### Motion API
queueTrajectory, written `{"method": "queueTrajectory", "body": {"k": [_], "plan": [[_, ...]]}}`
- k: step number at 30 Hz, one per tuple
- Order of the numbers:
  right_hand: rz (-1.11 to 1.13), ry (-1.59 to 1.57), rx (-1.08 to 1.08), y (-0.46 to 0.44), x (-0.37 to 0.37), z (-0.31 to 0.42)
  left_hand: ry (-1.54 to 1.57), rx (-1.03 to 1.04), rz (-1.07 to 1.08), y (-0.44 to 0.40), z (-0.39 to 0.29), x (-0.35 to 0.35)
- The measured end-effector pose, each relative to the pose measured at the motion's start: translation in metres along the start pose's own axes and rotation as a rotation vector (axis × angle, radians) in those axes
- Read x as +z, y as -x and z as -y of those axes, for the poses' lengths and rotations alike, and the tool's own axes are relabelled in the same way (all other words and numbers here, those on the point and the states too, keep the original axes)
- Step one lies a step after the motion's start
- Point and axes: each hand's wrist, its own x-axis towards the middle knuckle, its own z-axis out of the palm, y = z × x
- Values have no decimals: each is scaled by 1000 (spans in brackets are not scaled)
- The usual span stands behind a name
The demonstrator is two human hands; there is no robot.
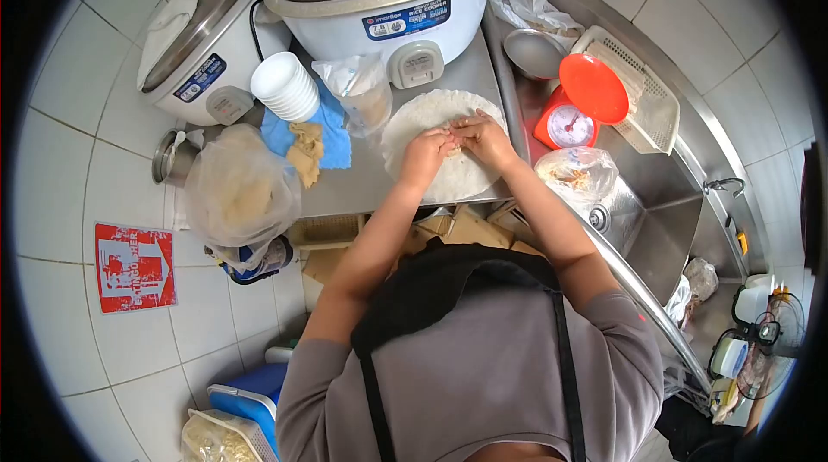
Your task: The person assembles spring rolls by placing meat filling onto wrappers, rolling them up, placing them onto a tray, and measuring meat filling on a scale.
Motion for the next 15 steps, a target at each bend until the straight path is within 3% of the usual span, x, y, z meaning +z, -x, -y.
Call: {"method": "queueTrajectory", "body": {"k": [2, 5, 8, 11, 15], "plan": [[-82, 111, -34, 8, 4, 1, 39, -35, 30, 5, -4, 0], [33, -101, -232, -8, -9, -18, 350, -266, 130, -11, 21, -9], [-54, -371, -31, -1, -19, -21, 546, -246, 34, -9, 30, -3], [77, -398, -44, -7, -25, -16, 65, 43, 36, -10, -6, -14], [71, 128, -56, -10, -14, -7, -49, 25, 168, -17, 2, -6]]}}
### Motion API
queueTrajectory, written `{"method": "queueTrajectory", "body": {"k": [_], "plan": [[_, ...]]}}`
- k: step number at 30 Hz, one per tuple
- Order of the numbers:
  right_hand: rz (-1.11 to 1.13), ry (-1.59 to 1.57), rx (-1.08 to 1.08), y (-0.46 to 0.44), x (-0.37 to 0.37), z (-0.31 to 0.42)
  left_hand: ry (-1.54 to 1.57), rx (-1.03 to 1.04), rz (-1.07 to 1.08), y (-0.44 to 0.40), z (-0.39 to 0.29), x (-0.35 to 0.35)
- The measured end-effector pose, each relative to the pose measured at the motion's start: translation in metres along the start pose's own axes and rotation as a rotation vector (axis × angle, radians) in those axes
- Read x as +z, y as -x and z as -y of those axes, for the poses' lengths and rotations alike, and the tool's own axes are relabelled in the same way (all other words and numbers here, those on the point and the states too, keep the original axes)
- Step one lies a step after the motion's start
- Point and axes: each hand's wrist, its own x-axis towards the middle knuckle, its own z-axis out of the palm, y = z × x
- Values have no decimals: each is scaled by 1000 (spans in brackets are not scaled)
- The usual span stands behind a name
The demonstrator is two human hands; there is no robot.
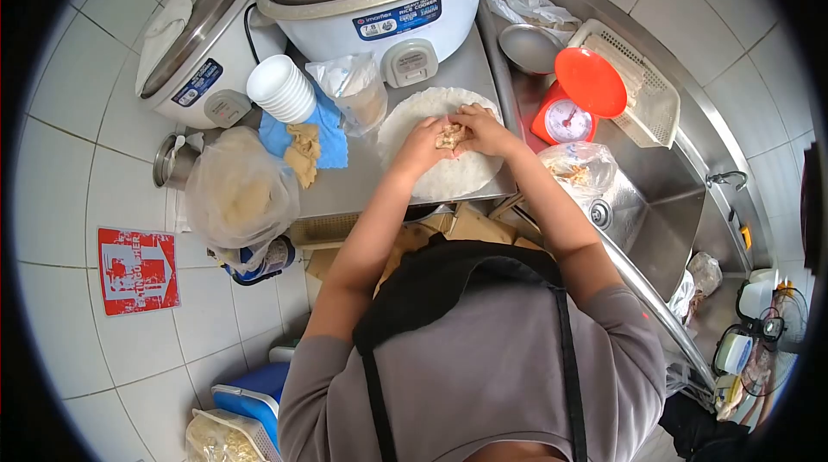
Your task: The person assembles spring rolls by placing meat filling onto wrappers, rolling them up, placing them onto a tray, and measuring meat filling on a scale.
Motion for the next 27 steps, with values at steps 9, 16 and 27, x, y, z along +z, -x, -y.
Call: {"method": "queueTrajectory", "body": {"k": [9, 16, 27], "plan": [[51, 49, 26, -7, -5, 0, -55, 14, -36, 7, 6, -5], [150, 177, 20, -22, 5, 10, -44, -110, 90, 5, 12, -10], [81, 162, -36, -23, 13, 30, -131, -102, 86, 18, 26, -22]]}}
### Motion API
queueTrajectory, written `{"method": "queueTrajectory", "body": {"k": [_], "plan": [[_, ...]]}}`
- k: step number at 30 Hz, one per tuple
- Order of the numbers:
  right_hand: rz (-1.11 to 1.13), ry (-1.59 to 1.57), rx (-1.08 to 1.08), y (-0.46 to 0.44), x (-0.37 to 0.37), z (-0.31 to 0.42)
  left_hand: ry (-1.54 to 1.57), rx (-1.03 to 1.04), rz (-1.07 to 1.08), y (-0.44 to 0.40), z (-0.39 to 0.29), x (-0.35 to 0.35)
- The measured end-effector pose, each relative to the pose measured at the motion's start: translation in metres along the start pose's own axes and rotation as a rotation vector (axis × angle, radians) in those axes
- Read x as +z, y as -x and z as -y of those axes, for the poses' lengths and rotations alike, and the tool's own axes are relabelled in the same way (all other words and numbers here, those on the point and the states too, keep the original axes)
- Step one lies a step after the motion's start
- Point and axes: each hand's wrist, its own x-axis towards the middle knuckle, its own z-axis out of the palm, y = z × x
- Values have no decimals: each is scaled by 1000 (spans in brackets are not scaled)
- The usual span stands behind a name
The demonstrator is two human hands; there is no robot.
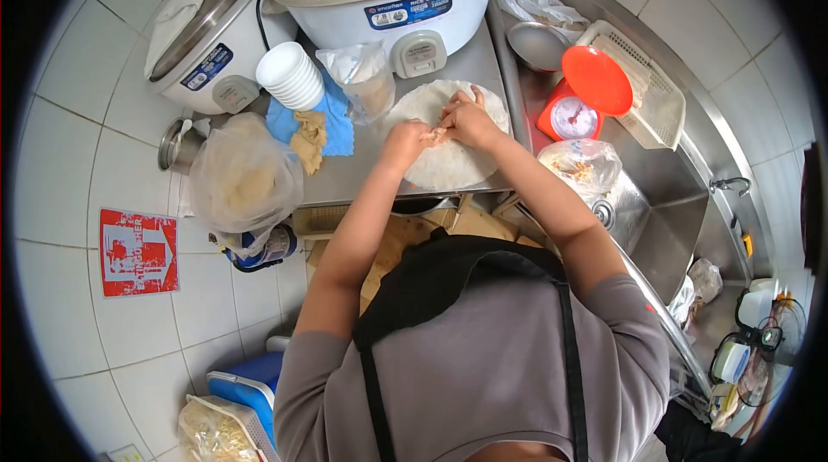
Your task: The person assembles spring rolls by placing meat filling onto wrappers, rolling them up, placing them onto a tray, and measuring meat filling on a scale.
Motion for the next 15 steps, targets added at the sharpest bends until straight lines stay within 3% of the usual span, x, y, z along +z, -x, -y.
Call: {"method": "queueTrajectory", "body": {"k": [2, 5, 8, 11, 15], "plan": [[-4, 24, 24, 2, -6, 6, 25, 87, -49, 8, -4, -6], [28, 37, -26, 1, -13, 14, 187, 55, -185, 17, 0, -3], [27, 48, -30, -4, 3, 13, 136, -39, -16, 21, -3, -12], [35, 76, -15, -4, 2, 18, 13, -19, 22, 23, 0, -16], [-30, 71, -36, -3, -1, 21, 184, 14, -167, 33, 4, -11]]}}
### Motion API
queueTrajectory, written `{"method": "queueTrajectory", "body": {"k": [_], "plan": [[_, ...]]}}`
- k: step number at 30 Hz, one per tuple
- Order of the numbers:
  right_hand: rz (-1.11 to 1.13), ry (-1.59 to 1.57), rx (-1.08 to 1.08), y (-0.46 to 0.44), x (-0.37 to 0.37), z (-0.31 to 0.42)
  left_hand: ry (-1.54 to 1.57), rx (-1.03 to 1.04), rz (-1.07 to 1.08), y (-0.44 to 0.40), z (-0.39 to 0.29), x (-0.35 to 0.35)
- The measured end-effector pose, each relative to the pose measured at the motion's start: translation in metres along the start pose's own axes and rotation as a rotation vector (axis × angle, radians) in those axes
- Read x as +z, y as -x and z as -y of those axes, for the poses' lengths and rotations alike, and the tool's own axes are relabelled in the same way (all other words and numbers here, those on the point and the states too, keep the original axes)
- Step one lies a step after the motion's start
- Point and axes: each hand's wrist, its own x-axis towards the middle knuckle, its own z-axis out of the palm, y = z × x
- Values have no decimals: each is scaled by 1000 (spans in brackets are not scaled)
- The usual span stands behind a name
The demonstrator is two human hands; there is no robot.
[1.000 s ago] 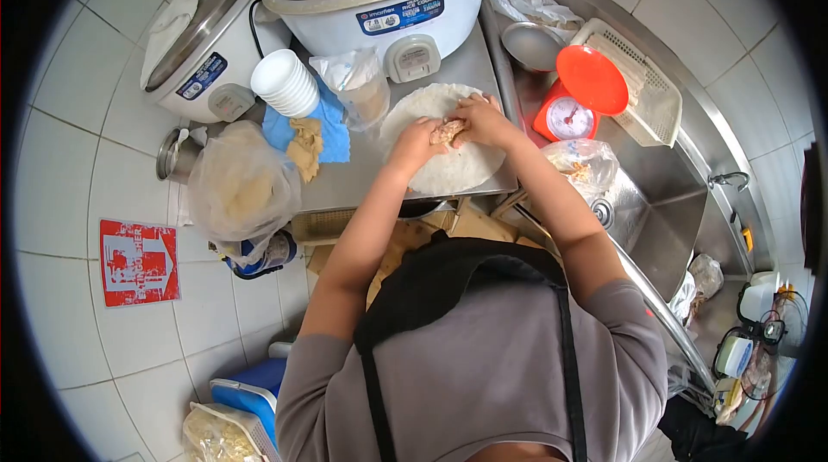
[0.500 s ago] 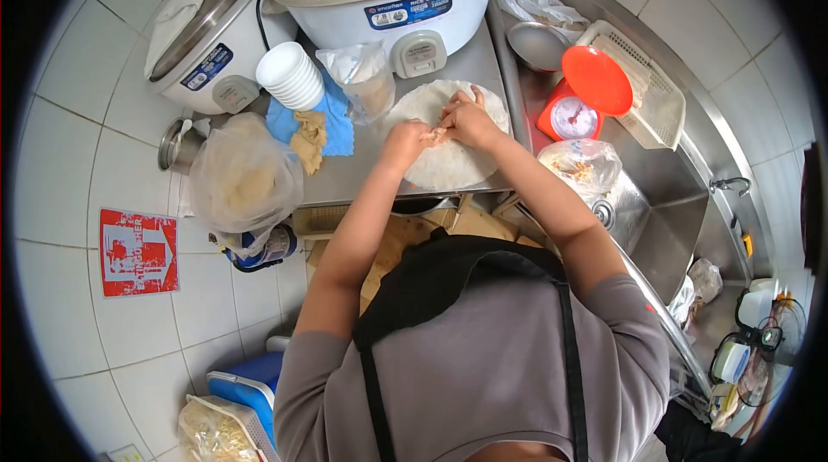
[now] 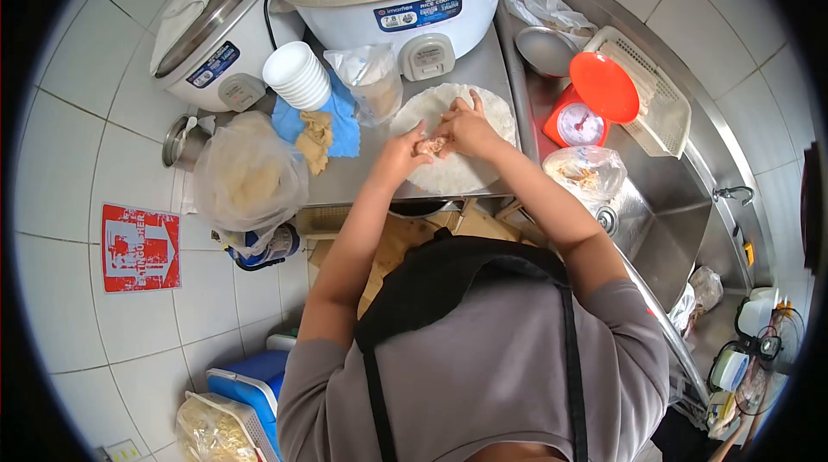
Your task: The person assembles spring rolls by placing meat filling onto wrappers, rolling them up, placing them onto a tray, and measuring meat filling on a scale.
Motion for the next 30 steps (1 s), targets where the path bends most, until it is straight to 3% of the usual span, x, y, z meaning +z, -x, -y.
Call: {"method": "queueTrajectory", "body": {"k": [2, 5, 8, 11, 14, 17, 23, 26, 30], "plan": [[-7, 9, -27, 0, 7, 1, 74, -95, 7, 5, 3, 2], [-28, 30, -46, -3, 15, 3, -104, -51, 40, 7, 2, -3], [53, 72, -13, -1, -7, 16, 20, -95, 13, 10, -2, -9], [-22, -37, -39, -1, -7, 18, 13, -81, -79, 13, -13, -14], [-59, -77, -121, -6, 14, 12, 21, -17, 4, 14, -18, -19], [20, -38, -120, -9, 7, 20, -11, -127, 2, 16, -14, -19], [29, 19, -129, -4, 4, 15, -95, 111, -148, 11, -23, -8], [-45, 1, -169, -2, 5, 5, -103, 12, -9, 9, -23, -3], [10, 23, -131, 0, 11, -5, -43, -22, -77, 6, -35, 2]]}}
